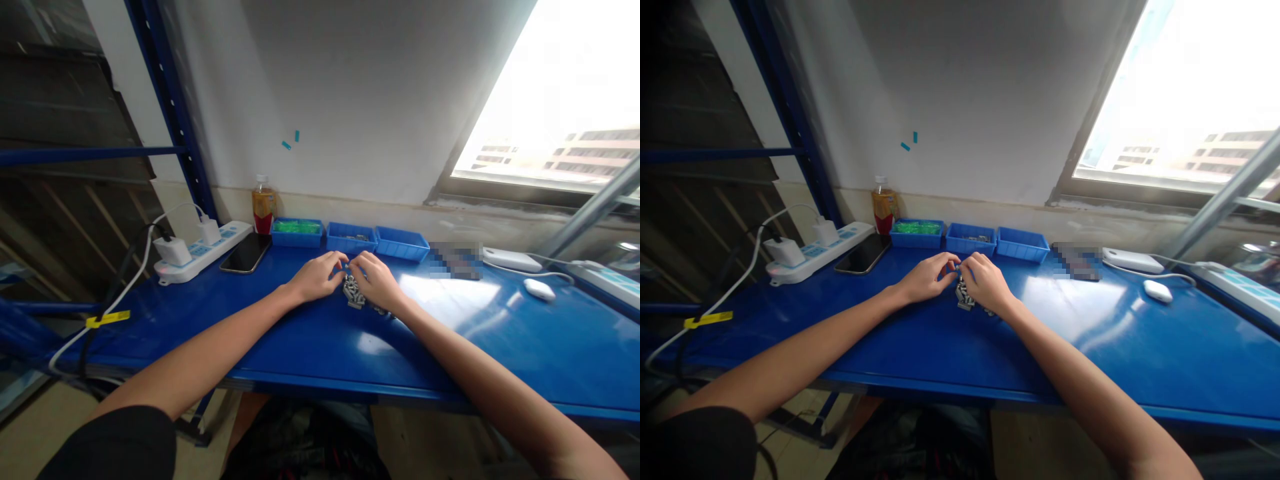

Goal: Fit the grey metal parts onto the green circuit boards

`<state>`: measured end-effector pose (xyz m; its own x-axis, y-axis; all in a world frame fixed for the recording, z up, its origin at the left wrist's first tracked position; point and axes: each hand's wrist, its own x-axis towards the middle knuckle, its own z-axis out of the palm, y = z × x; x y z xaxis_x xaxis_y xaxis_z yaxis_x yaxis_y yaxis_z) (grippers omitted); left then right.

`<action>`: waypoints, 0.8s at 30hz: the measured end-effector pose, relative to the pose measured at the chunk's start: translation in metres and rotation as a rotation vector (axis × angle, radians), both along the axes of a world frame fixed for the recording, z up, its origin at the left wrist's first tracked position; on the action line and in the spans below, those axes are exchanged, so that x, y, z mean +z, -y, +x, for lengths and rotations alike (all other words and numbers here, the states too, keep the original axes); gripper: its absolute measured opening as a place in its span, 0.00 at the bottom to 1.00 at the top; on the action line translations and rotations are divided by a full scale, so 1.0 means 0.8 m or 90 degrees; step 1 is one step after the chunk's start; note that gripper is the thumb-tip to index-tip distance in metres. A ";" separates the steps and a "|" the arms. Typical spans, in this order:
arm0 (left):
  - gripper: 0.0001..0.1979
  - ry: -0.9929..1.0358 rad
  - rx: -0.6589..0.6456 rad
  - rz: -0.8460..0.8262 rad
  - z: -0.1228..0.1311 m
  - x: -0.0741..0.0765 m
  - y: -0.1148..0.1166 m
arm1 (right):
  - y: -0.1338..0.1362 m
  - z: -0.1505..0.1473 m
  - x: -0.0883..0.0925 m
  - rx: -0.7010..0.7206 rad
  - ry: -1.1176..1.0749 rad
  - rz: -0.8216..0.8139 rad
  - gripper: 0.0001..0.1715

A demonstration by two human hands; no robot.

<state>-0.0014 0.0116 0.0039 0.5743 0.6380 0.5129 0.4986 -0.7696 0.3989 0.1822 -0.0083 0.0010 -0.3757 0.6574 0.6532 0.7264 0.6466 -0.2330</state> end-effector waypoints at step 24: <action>0.10 0.001 0.030 -0.024 0.003 -0.001 0.003 | -0.002 -0.001 -0.003 -0.019 0.007 -0.009 0.13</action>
<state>0.0011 0.0092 0.0031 0.5427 0.6828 0.4892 0.5334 -0.7300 0.4272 0.1816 -0.0066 -0.0014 -0.3630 0.6775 0.6397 0.7474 0.6217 -0.2344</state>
